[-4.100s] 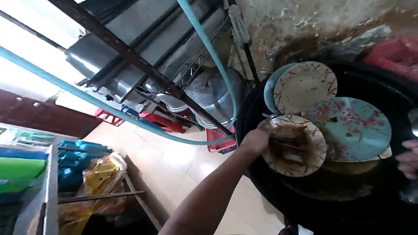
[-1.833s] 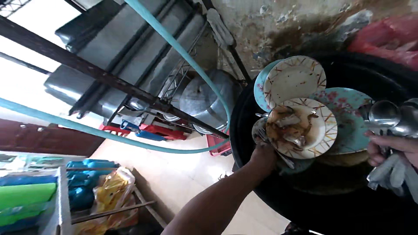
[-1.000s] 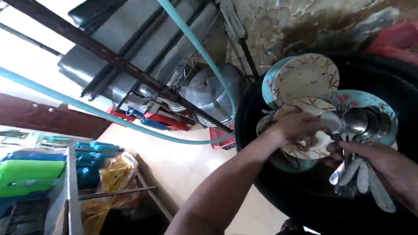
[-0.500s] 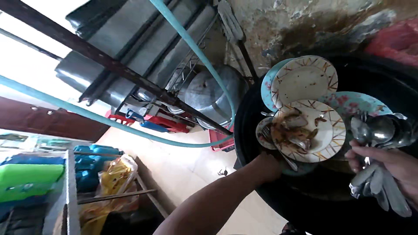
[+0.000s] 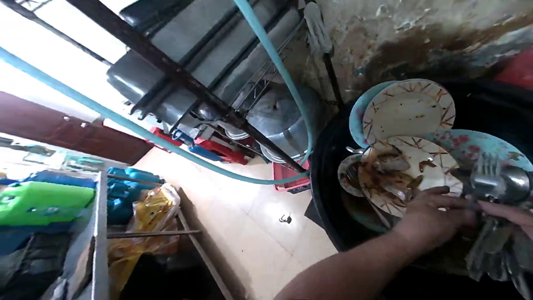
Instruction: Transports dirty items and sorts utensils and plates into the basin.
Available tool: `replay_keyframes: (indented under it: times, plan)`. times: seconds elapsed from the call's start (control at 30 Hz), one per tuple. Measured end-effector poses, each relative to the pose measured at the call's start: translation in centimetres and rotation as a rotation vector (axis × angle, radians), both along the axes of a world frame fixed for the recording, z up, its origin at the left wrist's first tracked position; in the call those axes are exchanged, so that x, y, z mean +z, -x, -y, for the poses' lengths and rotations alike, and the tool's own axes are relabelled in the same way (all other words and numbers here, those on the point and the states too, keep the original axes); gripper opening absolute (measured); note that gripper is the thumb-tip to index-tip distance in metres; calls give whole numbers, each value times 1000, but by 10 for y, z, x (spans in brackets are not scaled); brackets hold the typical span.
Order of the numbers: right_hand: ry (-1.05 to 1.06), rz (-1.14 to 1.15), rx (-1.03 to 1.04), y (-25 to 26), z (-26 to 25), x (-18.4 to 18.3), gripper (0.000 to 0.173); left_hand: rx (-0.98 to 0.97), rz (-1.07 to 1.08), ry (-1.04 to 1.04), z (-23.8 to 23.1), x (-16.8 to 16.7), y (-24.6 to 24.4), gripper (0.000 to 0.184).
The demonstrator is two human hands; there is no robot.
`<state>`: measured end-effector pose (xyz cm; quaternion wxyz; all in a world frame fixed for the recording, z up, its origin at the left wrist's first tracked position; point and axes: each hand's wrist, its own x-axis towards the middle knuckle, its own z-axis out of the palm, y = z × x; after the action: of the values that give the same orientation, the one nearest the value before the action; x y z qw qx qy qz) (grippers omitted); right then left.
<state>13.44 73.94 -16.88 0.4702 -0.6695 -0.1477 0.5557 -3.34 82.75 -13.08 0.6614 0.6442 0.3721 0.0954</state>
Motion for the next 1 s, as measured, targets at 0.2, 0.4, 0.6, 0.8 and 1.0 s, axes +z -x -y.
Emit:
replay_keyframes:
  times: [0.2, 0.4, 0.6, 0.8, 1.0]
  plan:
    - [-85, -254, -87, 15, -3, 27, 26, -295, -182, -696, -36, 16, 20, 43]
    - [-154, -347, -23, 5, -2, -2, 30, -279, -849, -756, -139, -13, 75, 36]
    - [-81, -307, -118, 5, -5, 6, 19, -342, -825, -604, -156, -51, 79, 44]
    - [-31, -250, -61, 5, -6, 8, 21, -489, -996, -457, -138, -21, 82, 39]
    - [-9, -394, -44, 13, -9, 26, 24, -567, -765, -613, -116, 50, 94, 19]
